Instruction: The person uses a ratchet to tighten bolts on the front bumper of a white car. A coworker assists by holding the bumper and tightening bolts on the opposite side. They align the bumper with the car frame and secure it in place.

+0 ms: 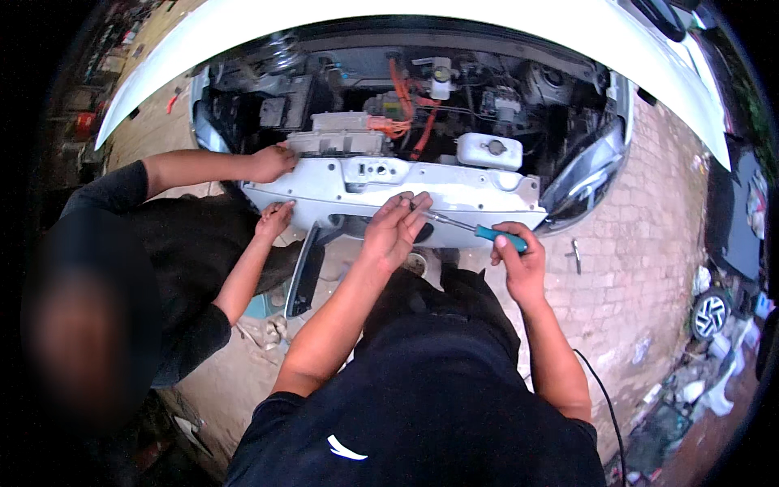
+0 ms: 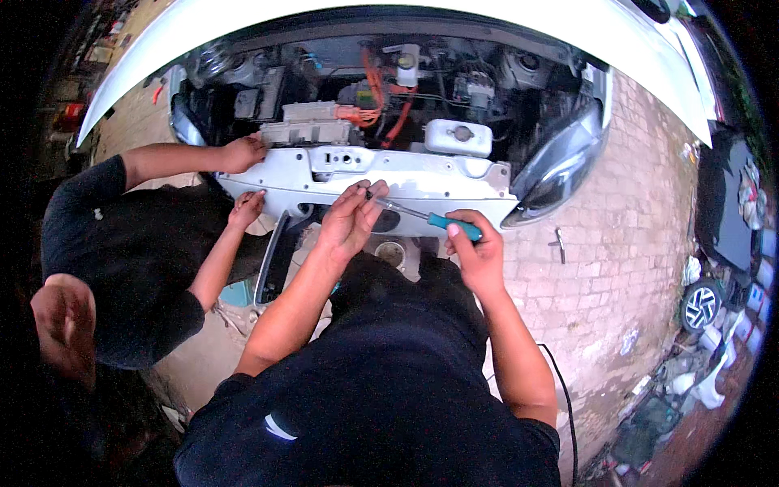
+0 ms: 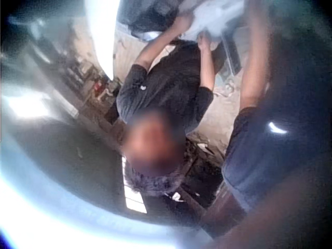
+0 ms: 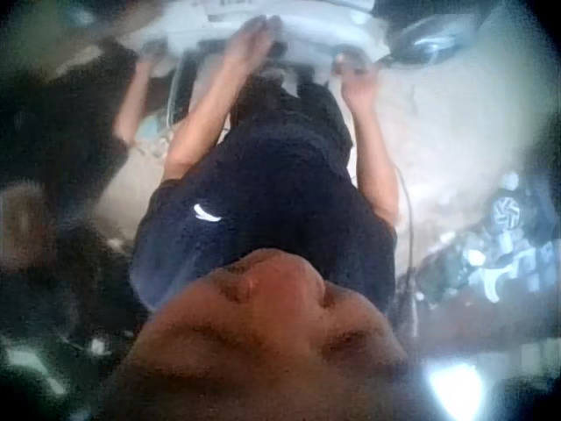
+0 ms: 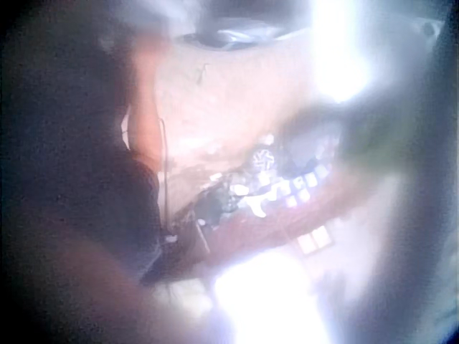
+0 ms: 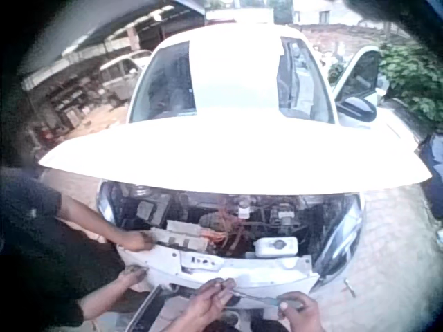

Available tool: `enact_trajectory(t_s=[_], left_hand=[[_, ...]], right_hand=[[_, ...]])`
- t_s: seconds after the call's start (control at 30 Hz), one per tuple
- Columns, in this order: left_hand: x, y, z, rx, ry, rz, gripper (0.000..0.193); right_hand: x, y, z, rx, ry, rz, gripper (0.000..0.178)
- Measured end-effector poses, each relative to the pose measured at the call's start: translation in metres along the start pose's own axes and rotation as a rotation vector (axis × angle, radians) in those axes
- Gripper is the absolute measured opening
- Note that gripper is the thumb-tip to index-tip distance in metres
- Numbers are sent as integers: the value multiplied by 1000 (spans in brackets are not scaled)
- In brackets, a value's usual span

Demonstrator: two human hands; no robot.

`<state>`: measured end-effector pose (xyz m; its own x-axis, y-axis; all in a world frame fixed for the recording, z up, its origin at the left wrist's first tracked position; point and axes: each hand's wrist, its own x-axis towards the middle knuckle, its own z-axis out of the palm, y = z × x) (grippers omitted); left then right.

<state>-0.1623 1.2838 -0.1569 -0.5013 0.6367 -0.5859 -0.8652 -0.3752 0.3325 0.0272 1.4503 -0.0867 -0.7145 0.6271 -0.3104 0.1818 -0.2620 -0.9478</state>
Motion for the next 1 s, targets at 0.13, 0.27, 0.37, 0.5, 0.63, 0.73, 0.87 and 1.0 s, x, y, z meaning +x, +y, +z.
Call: enact_trajectory(t_s=[0.13,0.27,0.37,0.5,0.63,0.73,0.87,1.0], left_hand=[[-1,-20,-3,249,-1,-3,14],[2,-29,-6,332,49,-32,14],[6,-33,-7,324,65,-47,14],[11,-39,-12,358,102,-63,16],[22,-46,-4,344,99,-112,19],[27,-47,3,285,26,-139,17],[35,-55,13,321,13,-167,16],[46,-66,22,363,34,-179,16]], right_hand=[[-9,13,-6,-95,10,-10,18],[-16,13,-13,-272,-10,-76,17],[-16,8,-19,-459,-79,-291,17],[-17,-8,-25,-727,-240,-422,21],[-20,-2,-27,-724,-176,-445,23],[-23,18,-31,-427,1,-165,23],[-24,23,-39,-266,79,47,22],[-25,19,-44,-725,-22,-346,25]])
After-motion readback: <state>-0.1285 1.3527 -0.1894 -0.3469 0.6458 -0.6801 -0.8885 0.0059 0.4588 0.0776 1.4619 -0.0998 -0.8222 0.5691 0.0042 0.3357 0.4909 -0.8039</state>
